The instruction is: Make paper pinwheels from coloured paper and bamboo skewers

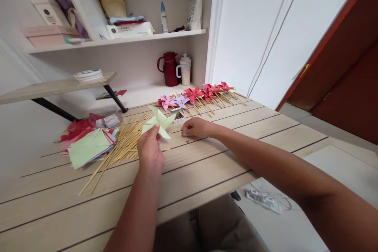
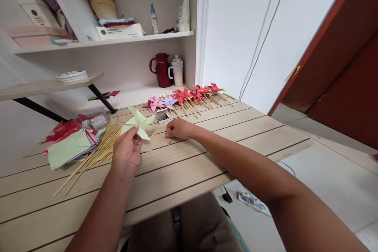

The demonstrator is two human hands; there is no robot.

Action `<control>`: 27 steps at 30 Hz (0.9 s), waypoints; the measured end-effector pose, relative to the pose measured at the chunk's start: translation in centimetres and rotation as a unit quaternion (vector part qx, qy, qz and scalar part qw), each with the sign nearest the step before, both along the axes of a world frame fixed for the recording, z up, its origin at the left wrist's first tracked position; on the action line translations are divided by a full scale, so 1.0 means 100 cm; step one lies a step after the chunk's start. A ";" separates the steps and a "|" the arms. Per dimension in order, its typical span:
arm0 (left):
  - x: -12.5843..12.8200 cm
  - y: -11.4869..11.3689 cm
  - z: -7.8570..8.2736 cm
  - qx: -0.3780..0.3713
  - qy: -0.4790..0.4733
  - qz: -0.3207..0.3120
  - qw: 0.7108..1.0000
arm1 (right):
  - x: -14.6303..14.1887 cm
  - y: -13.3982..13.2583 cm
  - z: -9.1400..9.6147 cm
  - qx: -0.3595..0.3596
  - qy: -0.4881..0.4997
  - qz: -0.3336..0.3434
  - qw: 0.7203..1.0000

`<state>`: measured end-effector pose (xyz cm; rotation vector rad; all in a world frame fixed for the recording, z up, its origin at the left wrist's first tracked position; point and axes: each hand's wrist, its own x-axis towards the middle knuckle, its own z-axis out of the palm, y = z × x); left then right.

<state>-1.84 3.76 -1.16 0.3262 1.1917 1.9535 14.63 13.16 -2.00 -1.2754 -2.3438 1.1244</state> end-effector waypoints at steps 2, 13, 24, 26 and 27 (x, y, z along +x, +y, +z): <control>0.000 0.000 0.000 0.001 -0.001 -0.003 1.000 | 0.007 -0.003 -0.007 -0.033 0.066 -0.007 0.997; 0.001 -0.001 0.001 0.001 -0.012 -0.011 1.000 | 0.021 -0.013 -0.026 -0.040 0.171 0.000 0.984; 0.002 -0.002 0.003 0.005 -0.034 -0.022 0.999 | 0.020 -0.006 -0.035 -0.030 0.189 0.020 0.981; 0.002 -0.002 0.003 0.008 -0.039 -0.026 0.999 | 0.020 -0.005 -0.035 -0.037 0.194 0.019 0.980; 0.003 -0.003 0.003 0.010 -0.041 -0.028 0.999 | 0.021 -0.005 -0.035 -0.043 0.196 0.016 0.979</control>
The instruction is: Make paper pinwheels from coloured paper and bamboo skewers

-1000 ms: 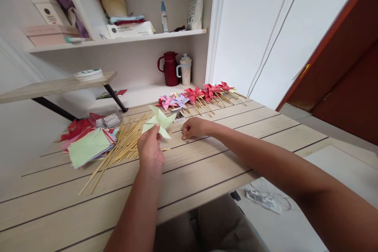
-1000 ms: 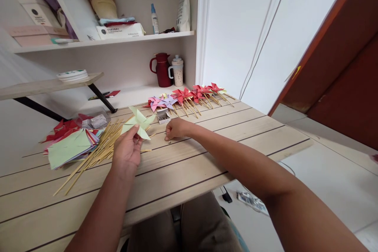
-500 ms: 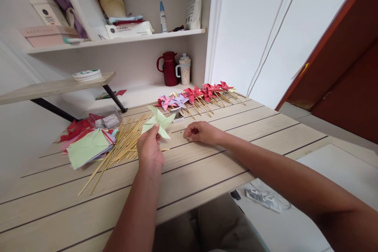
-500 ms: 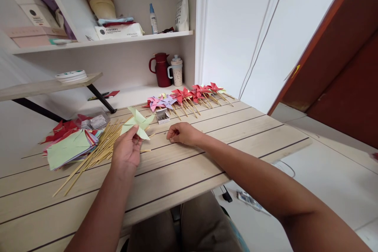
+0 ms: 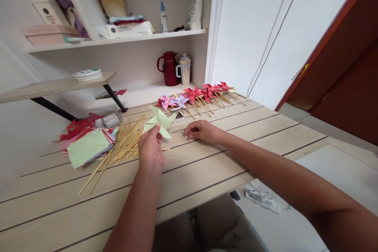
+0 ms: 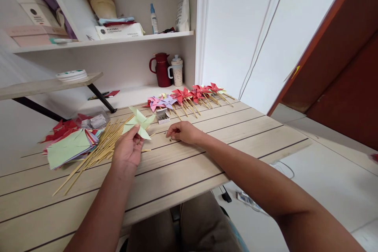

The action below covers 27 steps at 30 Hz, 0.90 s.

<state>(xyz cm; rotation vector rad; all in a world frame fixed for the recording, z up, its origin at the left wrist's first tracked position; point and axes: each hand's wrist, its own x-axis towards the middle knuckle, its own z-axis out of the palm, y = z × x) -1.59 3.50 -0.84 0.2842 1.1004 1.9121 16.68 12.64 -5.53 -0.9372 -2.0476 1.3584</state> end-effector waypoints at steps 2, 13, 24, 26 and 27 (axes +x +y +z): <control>0.000 0.000 0.000 0.001 -0.003 -0.003 1.000 | 0.000 0.000 0.001 -0.009 -0.001 -0.003 1.000; 0.001 -0.001 0.000 -0.001 0.003 -0.016 1.000 | -0.003 -0.004 0.004 0.036 -0.032 -0.014 0.999; 0.002 -0.001 0.001 -0.005 -0.004 -0.019 1.000 | -0.002 -0.005 0.004 0.045 -0.037 -0.018 0.998; 0.002 0.000 0.001 -0.003 -0.006 -0.019 1.000 | -0.002 -0.005 0.003 0.049 -0.035 -0.017 0.998; 0.002 0.000 0.001 -0.002 -0.006 -0.019 1.000 | -0.002 -0.005 0.003 0.050 -0.034 -0.016 0.998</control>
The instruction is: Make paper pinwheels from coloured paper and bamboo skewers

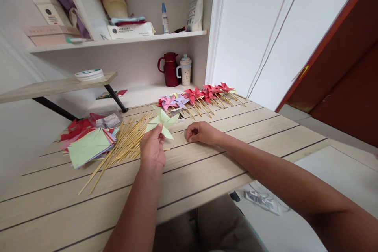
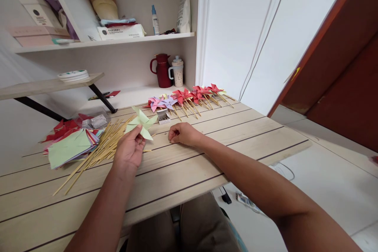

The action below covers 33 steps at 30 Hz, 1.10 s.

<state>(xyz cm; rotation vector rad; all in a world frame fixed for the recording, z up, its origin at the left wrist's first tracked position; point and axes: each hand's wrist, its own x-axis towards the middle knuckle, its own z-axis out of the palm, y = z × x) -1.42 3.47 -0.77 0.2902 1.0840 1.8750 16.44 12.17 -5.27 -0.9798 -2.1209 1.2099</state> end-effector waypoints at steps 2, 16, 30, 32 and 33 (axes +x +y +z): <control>0.000 0.000 0.000 0.000 0.001 0.001 1.000 | 0.000 0.000 -0.001 0.003 0.002 0.003 1.000; -0.001 0.001 -0.001 0.002 0.016 -0.007 1.000 | -0.003 -0.011 0.007 0.020 0.003 0.011 1.000; 0.002 0.000 -0.008 0.053 0.138 0.028 0.989 | -0.006 -0.041 0.088 0.118 0.147 -0.041 0.981; 0.003 -0.001 -0.007 0.076 0.161 0.032 0.983 | -0.015 -0.048 0.095 0.164 0.144 -0.025 0.976; 0.003 -0.001 -0.006 0.086 0.170 0.035 0.981 | -0.019 -0.050 0.097 0.185 0.143 -0.020 0.972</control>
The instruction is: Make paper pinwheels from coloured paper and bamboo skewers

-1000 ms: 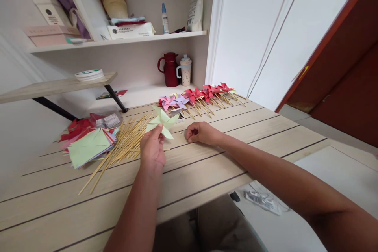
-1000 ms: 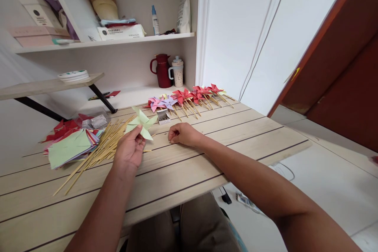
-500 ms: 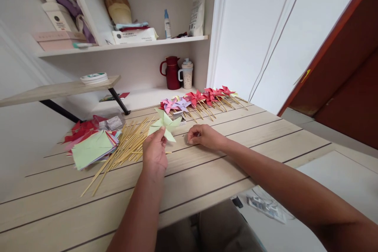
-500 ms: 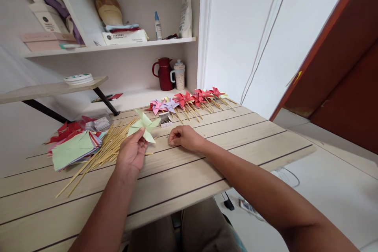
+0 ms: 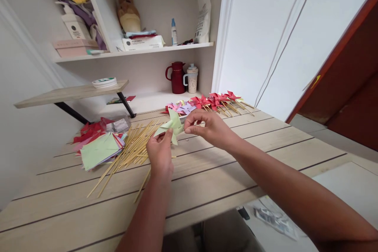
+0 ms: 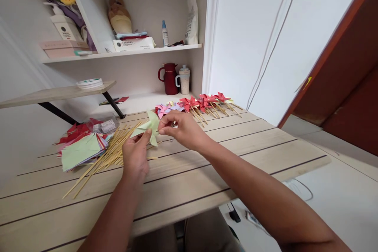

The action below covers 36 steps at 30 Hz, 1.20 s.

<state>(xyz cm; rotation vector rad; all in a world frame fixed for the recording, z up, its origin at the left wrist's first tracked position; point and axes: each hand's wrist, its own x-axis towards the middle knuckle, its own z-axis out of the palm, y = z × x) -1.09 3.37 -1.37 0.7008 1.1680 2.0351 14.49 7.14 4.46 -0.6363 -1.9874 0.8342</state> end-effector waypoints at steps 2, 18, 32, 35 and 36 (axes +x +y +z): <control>0.001 -0.001 0.001 0.011 0.012 0.007 1.000 | -0.008 -0.004 0.000 0.035 -0.001 -0.003 0.999; 0.002 -0.003 -0.003 0.025 0.070 0.056 0.996 | -0.020 0.005 -0.036 0.076 0.042 -0.104 0.991; -0.005 0.000 -0.011 0.060 0.231 0.055 0.970 | -0.019 0.017 -0.043 -0.015 0.110 -0.039 0.993; -0.005 0.000 -0.011 0.060 0.233 0.056 0.969 | -0.018 0.016 -0.042 -0.017 0.113 -0.028 0.993; -0.005 0.000 -0.011 0.058 0.232 0.054 0.969 | -0.018 0.015 -0.042 -0.019 0.114 -0.025 0.993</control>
